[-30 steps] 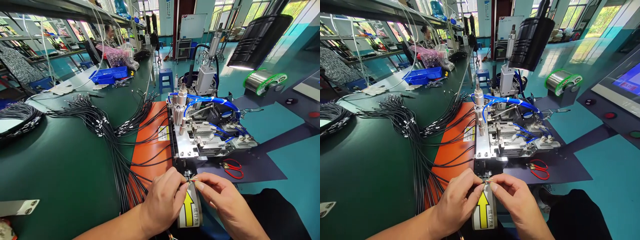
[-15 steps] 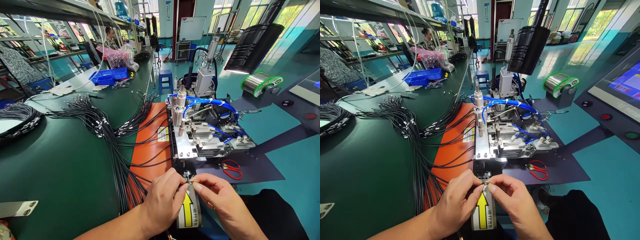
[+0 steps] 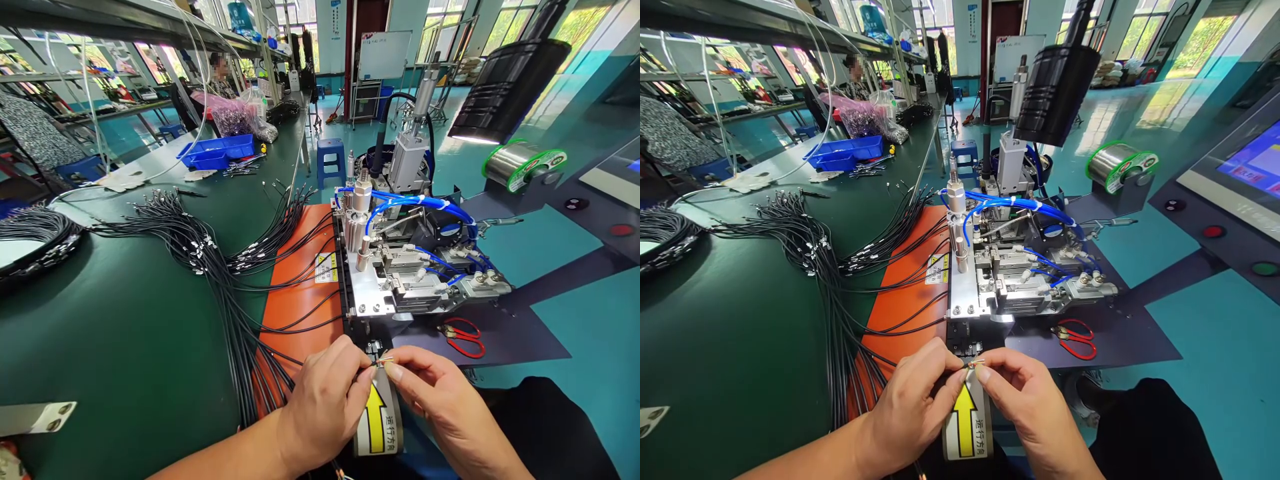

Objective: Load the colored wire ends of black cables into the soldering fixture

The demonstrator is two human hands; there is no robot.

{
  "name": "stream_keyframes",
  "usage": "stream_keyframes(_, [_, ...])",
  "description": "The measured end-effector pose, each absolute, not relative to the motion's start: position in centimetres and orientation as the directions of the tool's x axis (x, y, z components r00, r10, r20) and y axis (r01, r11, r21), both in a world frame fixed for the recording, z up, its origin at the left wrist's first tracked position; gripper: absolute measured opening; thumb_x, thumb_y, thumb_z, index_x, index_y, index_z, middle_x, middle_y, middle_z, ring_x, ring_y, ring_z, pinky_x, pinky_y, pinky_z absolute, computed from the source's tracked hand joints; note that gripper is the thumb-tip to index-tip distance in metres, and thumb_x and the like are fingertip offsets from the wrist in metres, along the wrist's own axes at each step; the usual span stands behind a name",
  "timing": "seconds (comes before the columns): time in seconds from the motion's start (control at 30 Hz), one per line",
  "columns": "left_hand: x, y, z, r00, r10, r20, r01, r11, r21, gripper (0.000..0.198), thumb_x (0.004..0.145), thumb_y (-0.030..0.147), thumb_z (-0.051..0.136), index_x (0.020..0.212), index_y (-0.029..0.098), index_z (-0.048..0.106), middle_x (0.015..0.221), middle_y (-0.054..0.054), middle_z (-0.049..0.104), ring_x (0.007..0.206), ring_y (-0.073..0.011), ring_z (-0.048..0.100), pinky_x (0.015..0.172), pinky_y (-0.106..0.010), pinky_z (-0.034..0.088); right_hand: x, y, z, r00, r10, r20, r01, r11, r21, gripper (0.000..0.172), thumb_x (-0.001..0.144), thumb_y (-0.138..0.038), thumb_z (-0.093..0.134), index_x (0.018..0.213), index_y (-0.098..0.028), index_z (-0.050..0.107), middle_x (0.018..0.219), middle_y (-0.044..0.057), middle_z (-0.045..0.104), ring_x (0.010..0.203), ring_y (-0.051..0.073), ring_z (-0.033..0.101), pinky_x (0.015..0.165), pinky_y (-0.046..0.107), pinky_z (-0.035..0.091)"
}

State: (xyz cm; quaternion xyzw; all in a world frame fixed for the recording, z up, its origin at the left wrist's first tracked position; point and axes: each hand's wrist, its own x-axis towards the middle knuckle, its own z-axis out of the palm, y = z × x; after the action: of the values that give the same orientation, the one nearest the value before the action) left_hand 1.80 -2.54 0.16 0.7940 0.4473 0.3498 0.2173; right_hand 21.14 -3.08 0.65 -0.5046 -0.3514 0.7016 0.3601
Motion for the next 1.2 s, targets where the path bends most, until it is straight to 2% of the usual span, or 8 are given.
stream_keyframes(0.33, [1.6, -2.4, 0.4, 0.398, 0.849, 0.349, 0.509, -0.521, 0.686, 0.011, 0.098, 0.015, 0.051, 0.096, 0.017, 0.062, 0.083, -0.004, 0.059, 0.072, -0.0155, 0.054, 0.064, -0.028, 0.041, 21.7, -3.1, 0.7, -0.303, 0.845, -0.441, -0.147, -0.498, -0.855, 0.026, 0.090, -0.044, 0.072, 0.094, -0.018, 0.072, 0.071, -0.003, 0.043, 0.064, 0.011, 0.026, 0.058, 0.026, 0.021])
stream_keyframes(0.5, [1.5, -2.1, 1.1, 0.437, 0.820, 0.369, 0.455, -0.555, 0.696, 0.011, 0.098, 0.012, 0.051, 0.094, 0.017, 0.060, 0.081, -0.004, 0.059, 0.073, -0.0155, 0.052, 0.063, -0.027, 0.039, 22.4, -2.8, 1.2, -0.370, 0.837, -0.403, -0.080, -0.461, -0.884, 0.024, 0.092, -0.041, 0.069, 0.093, -0.017, 0.073, 0.080, -0.001, 0.051, 0.069, 0.011, 0.030, 0.061, 0.025, 0.025])
stream_keyframes(0.7, [1.5, -2.1, 1.0, 0.458, 0.799, 0.390, 0.419, -0.581, 0.697, 0.013, 0.095, 0.006, 0.049, 0.091, 0.017, 0.056, 0.079, -0.003, 0.057, 0.073, -0.0153, 0.049, 0.064, -0.028, 0.037, 22.8, -2.5, 1.7, -0.444, 0.824, -0.350, -0.048, -0.412, -0.910, 0.024, 0.093, -0.040, 0.069, 0.090, -0.016, 0.071, 0.084, 0.000, 0.059, 0.074, 0.011, 0.042, 0.067, 0.024, 0.032])
stream_keyframes(0.8, [1.4, -2.1, 0.9, 0.469, 0.789, 0.396, 0.405, -0.591, 0.698, 0.014, 0.095, 0.005, 0.048, 0.091, 0.016, 0.056, 0.079, -0.003, 0.058, 0.073, -0.0155, 0.049, 0.065, -0.028, 0.037, 22.7, -2.6, 1.9, -0.461, 0.820, -0.339, -0.041, -0.402, -0.915, 0.026, 0.094, -0.041, 0.067, 0.087, -0.016, 0.066, 0.082, -0.001, 0.056, 0.074, 0.012, 0.044, 0.068, 0.024, 0.034])
stream_keyframes(0.93, [1.3, -2.1, 0.9, 0.494, 0.769, 0.406, 0.392, -0.614, 0.685, 0.016, 0.094, 0.004, 0.047, 0.096, 0.016, 0.059, 0.083, -0.004, 0.061, 0.076, -0.0162, 0.052, 0.068, -0.030, 0.039, 22.4, -2.8, 1.8, -0.423, 0.859, -0.288, 0.023, -0.307, -0.951, 0.031, 0.099, -0.044, 0.060, 0.084, -0.017, 0.058, 0.082, -0.001, 0.051, 0.077, 0.013, 0.043, 0.071, 0.026, 0.036])
stream_keyframes(1.07, [1.2, -2.1, 1.0, 0.510, 0.754, 0.413, 0.398, -0.633, 0.664, 0.018, 0.093, 0.003, 0.049, 0.099, 0.015, 0.061, 0.085, -0.005, 0.062, 0.078, -0.0166, 0.053, 0.070, -0.030, 0.039, 22.4, -3.1, 1.7, -0.376, 0.894, -0.244, 0.118, -0.215, -0.969, 0.032, 0.101, -0.045, 0.055, 0.085, -0.018, 0.058, 0.084, -0.001, 0.050, 0.078, 0.013, 0.043, 0.073, 0.026, 0.038])
stream_keyframes(1.2, [1.4, -2.2, 1.1, 0.487, 0.767, 0.418, 0.426, -0.626, 0.653, 0.015, 0.096, 0.005, 0.048, 0.095, 0.014, 0.061, 0.082, -0.005, 0.060, 0.075, -0.0163, 0.052, 0.069, -0.030, 0.039, 23.5, -3.3, 1.8, -0.374, 0.888, -0.266, 0.137, -0.231, -0.963, 0.029, 0.102, -0.045, 0.054, 0.088, -0.020, 0.060, 0.087, -0.001, 0.053, 0.082, 0.014, 0.047, 0.076, 0.025, 0.042])
